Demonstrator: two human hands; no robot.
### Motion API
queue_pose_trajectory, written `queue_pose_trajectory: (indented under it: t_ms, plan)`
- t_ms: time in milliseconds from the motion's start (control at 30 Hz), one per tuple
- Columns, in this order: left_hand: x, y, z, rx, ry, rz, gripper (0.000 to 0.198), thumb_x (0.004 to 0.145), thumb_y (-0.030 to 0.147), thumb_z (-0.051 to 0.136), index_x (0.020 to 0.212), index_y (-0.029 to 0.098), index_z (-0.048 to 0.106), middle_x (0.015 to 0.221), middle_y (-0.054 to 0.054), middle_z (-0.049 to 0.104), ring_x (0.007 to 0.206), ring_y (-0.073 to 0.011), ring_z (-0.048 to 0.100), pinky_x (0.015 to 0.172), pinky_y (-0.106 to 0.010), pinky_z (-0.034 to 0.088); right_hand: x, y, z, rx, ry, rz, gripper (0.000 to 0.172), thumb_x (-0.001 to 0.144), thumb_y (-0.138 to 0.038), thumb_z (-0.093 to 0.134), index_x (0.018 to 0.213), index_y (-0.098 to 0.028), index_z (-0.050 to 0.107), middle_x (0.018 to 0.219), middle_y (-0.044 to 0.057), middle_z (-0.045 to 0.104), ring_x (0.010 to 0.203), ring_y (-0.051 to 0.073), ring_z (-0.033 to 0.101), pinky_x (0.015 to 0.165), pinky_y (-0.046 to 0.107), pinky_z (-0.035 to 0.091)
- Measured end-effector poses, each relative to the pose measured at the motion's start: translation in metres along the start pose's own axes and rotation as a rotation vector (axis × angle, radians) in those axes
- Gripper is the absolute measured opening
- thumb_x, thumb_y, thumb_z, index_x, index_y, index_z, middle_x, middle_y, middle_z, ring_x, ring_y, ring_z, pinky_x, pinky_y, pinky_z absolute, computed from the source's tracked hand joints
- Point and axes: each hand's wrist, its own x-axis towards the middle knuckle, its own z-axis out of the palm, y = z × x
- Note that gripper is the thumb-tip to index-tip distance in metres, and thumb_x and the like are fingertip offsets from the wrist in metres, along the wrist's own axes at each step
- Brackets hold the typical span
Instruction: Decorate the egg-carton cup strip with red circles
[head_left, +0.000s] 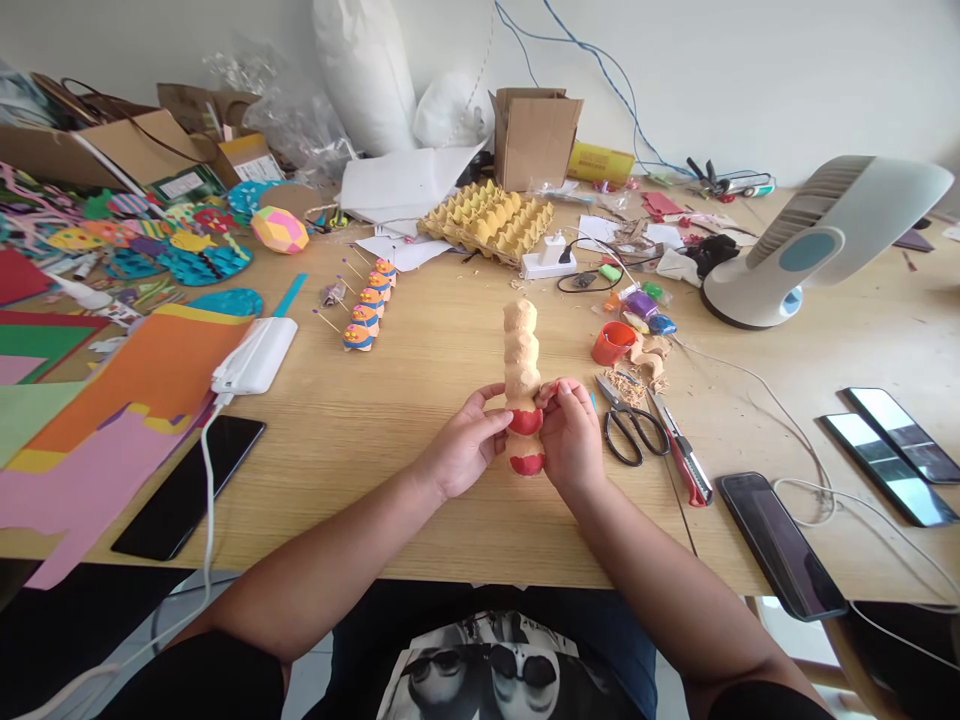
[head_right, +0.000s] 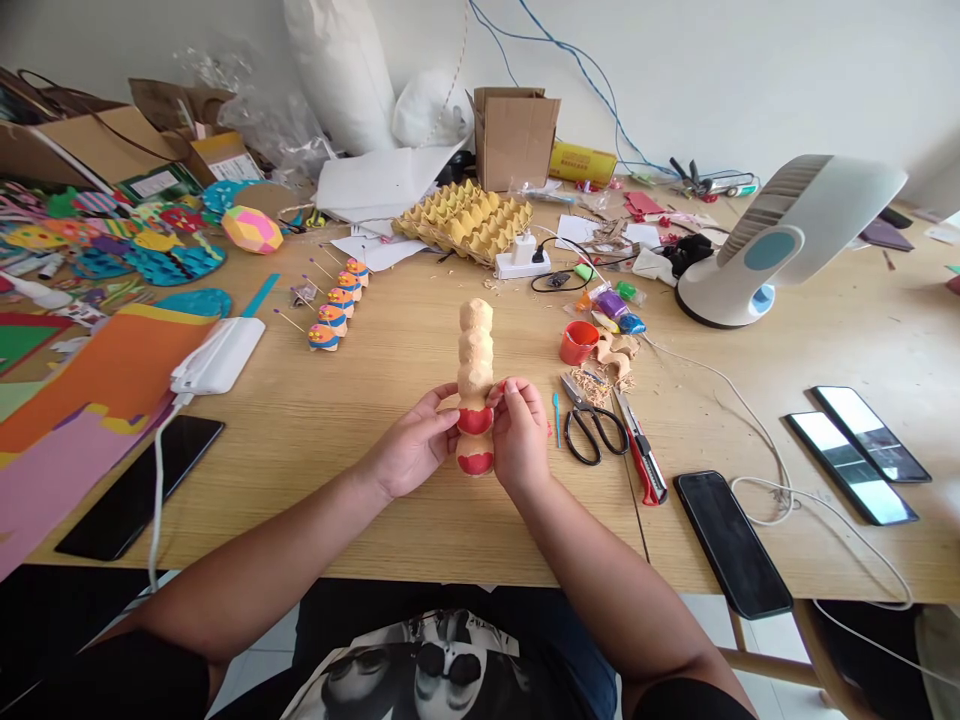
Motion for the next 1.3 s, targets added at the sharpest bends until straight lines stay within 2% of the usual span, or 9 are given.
queue_pose_trajectory:
  t_ms: [100, 333, 533, 633, 733, 933, 1067, 1200, 1300]
  plan:
    - [0.0002, -0.0013, -0.0005, 0.019, 0.006, 0.019, 0.056, 0.082, 0.027, 0.084, 0.13, 0.024, 0.054, 0.106, -0.005, 0.076, 0.093, -0.0181, 0.071, 0.08, -0.031, 0.05, 0.0006, 0.0004, 0.0001, -0.008, 0.006, 0.002, 0.022, 0.086, -0.036, 0.077, 0.078, -0.024, 0.061, 0.077, -0.002, 0.06, 0.074, 0.014, 0.055, 0.077, 0.028, 0.049]
    - [-0.0004, -0.0013, 0.0015, 0.048, 0.105, 0.013, 0.064, 0.074, 0.026, 0.09, 0.127, 0.025, 0.054, 0.093, -0.002, 0.077, 0.083, -0.0173, 0.07, 0.075, -0.029, 0.047, -0.0007, 0.0038, 0.002, -0.022, -0.02, 0.032, 0.024, 0.089, -0.036, 0.074, 0.076, -0.024, 0.059, 0.076, -0.002, 0.059, 0.074, 0.015, 0.055, 0.078, 0.03, 0.05]
    - [-0.0033, -0.0007, 0.0023, 0.087, 0.024, 0.019, 0.064, 0.081, 0.031, 0.086, 0.134, 0.025, 0.052, 0.104, -0.005, 0.077, 0.087, -0.0175, 0.07, 0.075, -0.029, 0.049, 0.0023, 0.0029, -0.0021, 0.1, 0.033, 0.127, 0.019, 0.085, -0.032, 0.075, 0.076, -0.023, 0.06, 0.078, -0.003, 0.06, 0.074, 0.014, 0.057, 0.079, 0.029, 0.051]
    - [-0.0051, -0.0024, 0.0055, 0.142, 0.046, 0.08, 0.064, 0.08, 0.027, 0.087, 0.133, 0.023, 0.052, 0.1, -0.005, 0.078, 0.093, -0.0195, 0.071, 0.082, -0.031, 0.05, 0.0035, 0.0036, -0.0043, 0.117, 0.045, 0.159, 0.02, 0.085, -0.033, 0.075, 0.078, -0.024, 0.059, 0.08, -0.003, 0.06, 0.074, 0.014, 0.058, 0.08, 0.03, 0.052]
    - [-0.0054, -0.0045, 0.0075, 0.146, 0.068, 0.121, 0.064, 0.079, 0.025, 0.087, 0.133, 0.023, 0.051, 0.096, -0.004, 0.078, 0.092, -0.0184, 0.071, 0.085, -0.031, 0.05, 0.0034, 0.0054, -0.0044, 0.128, 0.042, 0.155, 0.02, 0.084, -0.033, 0.076, 0.077, -0.024, 0.059, 0.079, -0.003, 0.06, 0.074, 0.014, 0.057, 0.079, 0.029, 0.053]
    - [-0.0047, -0.0047, 0.0055, 0.105, 0.064, 0.093, 0.078, 0.074, 0.019, 0.089, 0.139, 0.026, 0.047, 0.095, -0.002, 0.076, 0.086, -0.0163, 0.07, 0.082, -0.03, 0.05, 0.0007, 0.0062, -0.0014, 0.122, 0.033, 0.156, 0.019, 0.083, -0.032, 0.076, 0.076, -0.024, 0.061, 0.078, -0.002, 0.059, 0.074, 0.015, 0.057, 0.078, 0.03, 0.053]
    - [-0.005, -0.0052, 0.0034, 0.105, 0.048, 0.098, 0.075, 0.075, 0.018, 0.087, 0.138, 0.028, 0.047, 0.093, 0.0, 0.075, 0.083, -0.0149, 0.069, 0.079, -0.03, 0.05, -0.0004, 0.0048, -0.0007, 0.119, 0.023, 0.164, 0.02, 0.084, -0.033, 0.076, 0.076, -0.024, 0.06, 0.079, -0.002, 0.059, 0.074, 0.014, 0.056, 0.076, 0.03, 0.053]
    - [-0.0037, -0.0052, 0.0011, 0.077, 0.013, 0.07, 0.074, 0.077, 0.019, 0.087, 0.14, 0.028, 0.048, 0.101, -0.002, 0.076, 0.092, -0.0152, 0.071, 0.083, -0.028, 0.051, 0.0002, 0.0032, -0.0016, 0.145, 0.02, 0.169, 0.02, 0.083, -0.033, 0.077, 0.077, -0.023, 0.061, 0.08, -0.003, 0.059, 0.075, 0.014, 0.057, 0.078, 0.029, 0.052]
    - [-0.0012, -0.0046, -0.0008, 0.012, -0.032, 0.026, 0.066, 0.081, 0.028, 0.086, 0.138, 0.027, 0.052, 0.109, -0.005, 0.075, 0.099, -0.0174, 0.071, 0.085, -0.029, 0.051, 0.0002, 0.003, -0.0016, 0.115, 0.001, 0.15, 0.02, 0.084, -0.034, 0.076, 0.077, -0.023, 0.061, 0.08, -0.003, 0.059, 0.075, 0.014, 0.057, 0.079, 0.029, 0.052]
